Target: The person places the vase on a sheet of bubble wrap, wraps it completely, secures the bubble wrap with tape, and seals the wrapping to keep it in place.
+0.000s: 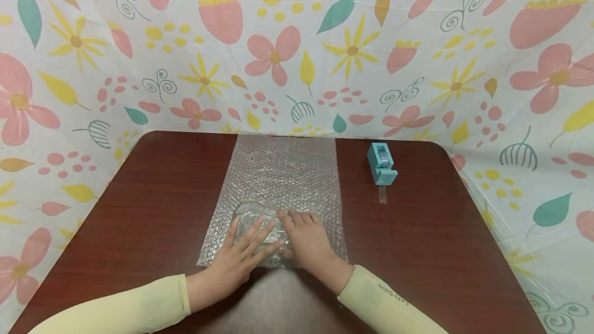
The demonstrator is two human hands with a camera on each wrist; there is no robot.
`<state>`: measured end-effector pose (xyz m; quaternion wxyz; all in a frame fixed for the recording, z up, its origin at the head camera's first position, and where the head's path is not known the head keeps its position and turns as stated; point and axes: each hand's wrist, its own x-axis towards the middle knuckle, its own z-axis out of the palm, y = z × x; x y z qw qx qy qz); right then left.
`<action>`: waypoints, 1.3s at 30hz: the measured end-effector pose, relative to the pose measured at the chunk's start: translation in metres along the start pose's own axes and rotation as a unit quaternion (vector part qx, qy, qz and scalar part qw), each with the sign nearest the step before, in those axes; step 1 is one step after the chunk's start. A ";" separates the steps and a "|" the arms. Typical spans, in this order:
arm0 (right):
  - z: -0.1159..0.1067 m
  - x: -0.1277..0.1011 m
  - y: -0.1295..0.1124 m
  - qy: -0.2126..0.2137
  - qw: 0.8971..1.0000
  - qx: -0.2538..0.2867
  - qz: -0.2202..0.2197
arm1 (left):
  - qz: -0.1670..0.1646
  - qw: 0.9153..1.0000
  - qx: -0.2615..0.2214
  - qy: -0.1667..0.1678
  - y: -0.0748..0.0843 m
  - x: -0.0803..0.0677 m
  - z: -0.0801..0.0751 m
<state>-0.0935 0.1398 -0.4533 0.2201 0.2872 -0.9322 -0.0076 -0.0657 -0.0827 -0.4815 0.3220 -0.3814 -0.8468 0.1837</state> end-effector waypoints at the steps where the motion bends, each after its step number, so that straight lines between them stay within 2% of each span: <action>1: 0.000 0.000 0.000 -0.006 1.000 -0.001 0.000 | -0.003 1.000 0.005 0.003 0.001 0.000 0.001; 8: -0.001 0.004 0.001 -0.044 0.999 0.002 0.011 | -0.017 0.999 0.046 0.012 0.008 0.004 0.008; 15: 0.000 0.006 0.002 -0.047 0.999 0.013 0.016 | -0.006 0.998 0.059 0.008 0.000 0.013 0.007; 19: -0.001 0.007 0.003 -0.053 0.998 0.011 0.016 | -0.017 1.000 0.022 0.003 -0.010 0.022 0.004; 26: -0.002 0.011 0.009 -0.069 0.997 0.036 0.010 | -0.025 0.997 -0.070 -0.036 -0.025 0.030 -0.001; 32: -0.003 0.017 0.015 -0.102 0.993 0.050 0.006 | -0.017 0.993 -0.104 -0.056 -0.036 0.037 0.000; 36: -0.004 0.019 0.017 -0.128 0.990 0.066 0.014 | -0.016 0.990 -0.129 -0.057 -0.041 0.039 0.002; 39: -0.002 0.022 0.019 -0.131 0.989 0.069 0.014 | -0.021 0.989 -0.138 -0.056 -0.043 0.041 0.003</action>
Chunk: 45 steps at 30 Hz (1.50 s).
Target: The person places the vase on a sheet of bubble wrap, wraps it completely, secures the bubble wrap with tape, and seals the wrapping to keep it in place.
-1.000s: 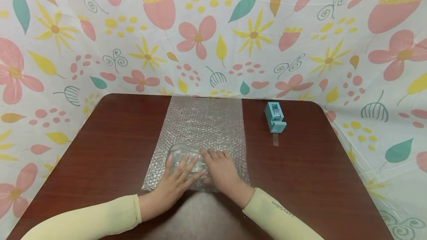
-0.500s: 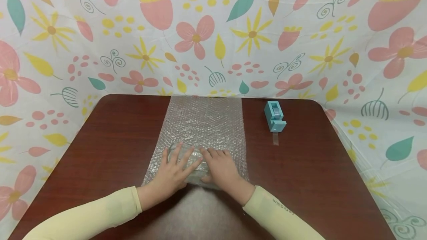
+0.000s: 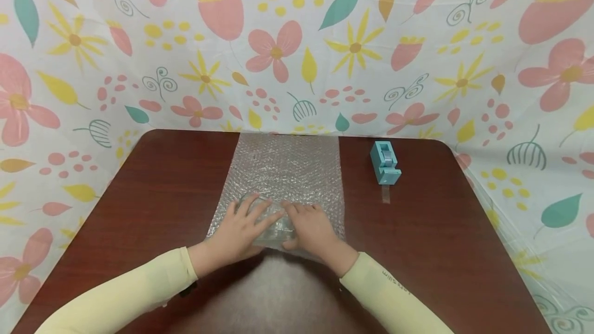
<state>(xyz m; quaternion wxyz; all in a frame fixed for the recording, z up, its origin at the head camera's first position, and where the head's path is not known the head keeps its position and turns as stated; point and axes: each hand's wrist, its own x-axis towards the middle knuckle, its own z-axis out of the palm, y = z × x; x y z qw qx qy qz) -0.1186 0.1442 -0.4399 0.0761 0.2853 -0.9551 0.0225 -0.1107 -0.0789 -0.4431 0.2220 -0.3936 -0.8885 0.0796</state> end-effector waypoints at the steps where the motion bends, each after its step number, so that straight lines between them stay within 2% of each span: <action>1: 0.000 0.001 0.001 0.003 1.000 -0.001 -0.002 | -0.001 1.000 -0.003 0.000 -0.001 0.001 0.000; 7: -0.001 0.005 0.004 -0.011 1.000 0.008 -0.005 | -0.004 0.999 -0.032 -0.007 -0.004 0.005 0.000; 15: -0.004 0.013 0.011 -0.035 0.999 0.027 -0.021 | -0.020 0.995 -0.100 -0.012 -0.010 0.013 0.001; 21: -0.006 0.019 0.020 -0.062 0.996 0.047 -0.033 | -0.028 0.988 -0.144 -0.057 -0.016 0.020 -0.003; 28: -0.010 0.027 0.028 -0.100 0.989 0.107 -0.023 | -0.044 0.976 -0.186 -0.101 -0.023 0.029 -0.005; 36: -0.020 0.028 0.028 -0.127 0.987 0.096 0.011 | -0.067 0.960 -0.224 -0.155 -0.030 0.042 -0.005; 41: -0.032 0.012 0.027 -0.102 0.991 0.085 0.019 | -0.081 0.950 -0.239 -0.183 -0.033 0.048 -0.006; 45: -0.032 -0.010 0.023 -0.039 0.997 0.064 0.023 | -0.083 0.944 -0.250 -0.198 -0.035 0.052 -0.005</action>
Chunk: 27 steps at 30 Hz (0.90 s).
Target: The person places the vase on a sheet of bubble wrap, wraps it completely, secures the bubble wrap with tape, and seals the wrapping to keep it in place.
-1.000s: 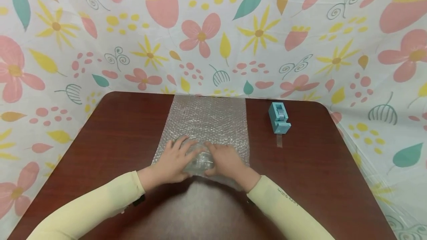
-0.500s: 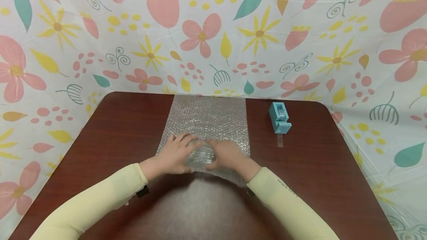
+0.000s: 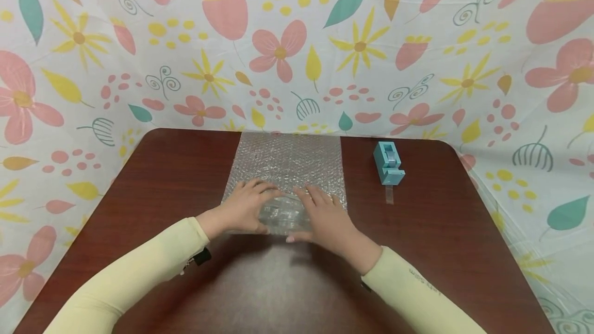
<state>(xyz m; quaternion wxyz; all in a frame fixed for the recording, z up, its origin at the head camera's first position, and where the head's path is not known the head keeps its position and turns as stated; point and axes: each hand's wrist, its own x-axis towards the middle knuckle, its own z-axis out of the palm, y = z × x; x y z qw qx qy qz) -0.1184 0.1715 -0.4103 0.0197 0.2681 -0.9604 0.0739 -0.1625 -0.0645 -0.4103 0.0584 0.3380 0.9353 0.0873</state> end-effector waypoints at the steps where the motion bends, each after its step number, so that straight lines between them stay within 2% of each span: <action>1: 0.003 -0.005 -0.001 0.018 1.000 -0.013 0.000 | 0.000 1.000 -0.006 -0.005 0.000 0.001 -0.001; 5: 0.020 -0.017 -0.008 0.078 0.992 -0.095 -0.008 | -0.002 1.000 -0.013 -0.021 -0.003 0.007 -0.004; 10: 0.042 -0.018 -0.014 0.127 0.975 -0.182 -0.028 | -0.007 0.999 -0.017 -0.035 -0.005 0.011 -0.007; 16: 0.059 -0.013 -0.012 0.211 0.950 -0.221 -0.064 | -0.009 0.999 -0.025 -0.036 -0.005 0.015 -0.009; 25: 0.063 0.008 0.004 0.229 0.928 -0.278 -0.097 | -0.006 0.999 -0.045 -0.017 -0.007 0.012 -0.005; 27: 0.063 0.010 0.006 0.229 0.926 -0.280 -0.105 | -0.009 0.999 -0.051 -0.011 -0.007 0.012 -0.005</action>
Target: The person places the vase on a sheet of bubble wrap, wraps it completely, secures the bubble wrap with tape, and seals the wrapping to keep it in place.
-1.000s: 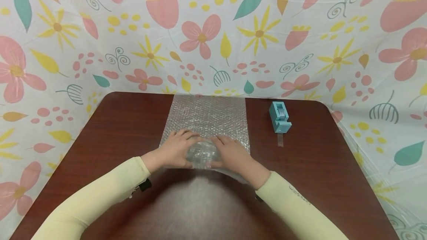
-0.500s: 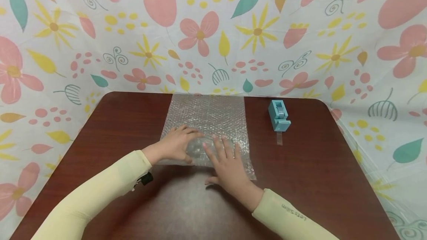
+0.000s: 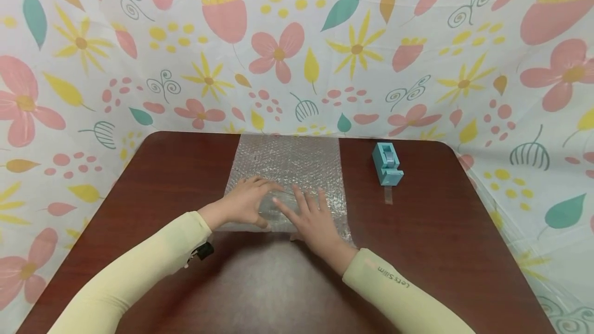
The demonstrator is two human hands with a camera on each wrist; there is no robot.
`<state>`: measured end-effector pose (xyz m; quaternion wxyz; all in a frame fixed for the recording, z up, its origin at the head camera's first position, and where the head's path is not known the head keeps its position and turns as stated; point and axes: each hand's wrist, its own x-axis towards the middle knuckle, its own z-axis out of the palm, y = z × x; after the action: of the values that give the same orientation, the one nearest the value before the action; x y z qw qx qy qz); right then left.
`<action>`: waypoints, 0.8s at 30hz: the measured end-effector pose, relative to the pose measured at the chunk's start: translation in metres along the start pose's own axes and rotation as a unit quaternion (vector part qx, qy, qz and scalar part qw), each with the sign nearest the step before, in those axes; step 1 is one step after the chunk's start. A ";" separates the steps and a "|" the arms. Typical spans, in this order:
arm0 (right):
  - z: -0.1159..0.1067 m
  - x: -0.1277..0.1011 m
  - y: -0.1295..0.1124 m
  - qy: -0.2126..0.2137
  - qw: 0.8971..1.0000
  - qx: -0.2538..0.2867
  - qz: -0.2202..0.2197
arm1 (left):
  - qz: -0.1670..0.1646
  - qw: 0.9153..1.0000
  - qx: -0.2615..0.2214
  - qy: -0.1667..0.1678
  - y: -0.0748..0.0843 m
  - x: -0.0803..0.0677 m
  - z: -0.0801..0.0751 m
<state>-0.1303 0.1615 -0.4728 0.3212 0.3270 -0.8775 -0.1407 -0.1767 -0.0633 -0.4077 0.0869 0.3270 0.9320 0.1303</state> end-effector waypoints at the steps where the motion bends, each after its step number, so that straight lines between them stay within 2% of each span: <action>1: 0.000 0.000 0.001 -0.001 1.000 0.002 -0.003 | -0.002 1.000 -0.005 0.001 0.000 0.000 0.001; 7: 0.000 0.006 0.004 -0.032 0.998 0.057 0.005 | -0.009 0.999 -0.031 0.004 -0.002 0.003 0.000; 14: -0.001 0.012 0.009 -0.049 0.989 0.136 0.029 | -0.018 0.999 -0.041 -0.010 -0.005 0.009 -0.003; 19: 0.001 0.016 0.012 -0.067 0.982 0.169 0.051 | -0.020 0.999 -0.047 -0.017 -0.008 0.016 -0.006; 24: 0.002 0.020 0.017 -0.081 0.978 0.182 0.055 | -0.021 0.997 -0.065 -0.037 -0.011 0.022 -0.009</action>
<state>-0.1514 0.1607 -0.4573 0.1916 0.3189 -0.9281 0.0138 -0.2025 -0.0593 -0.4047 0.1450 0.3058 0.9243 0.1763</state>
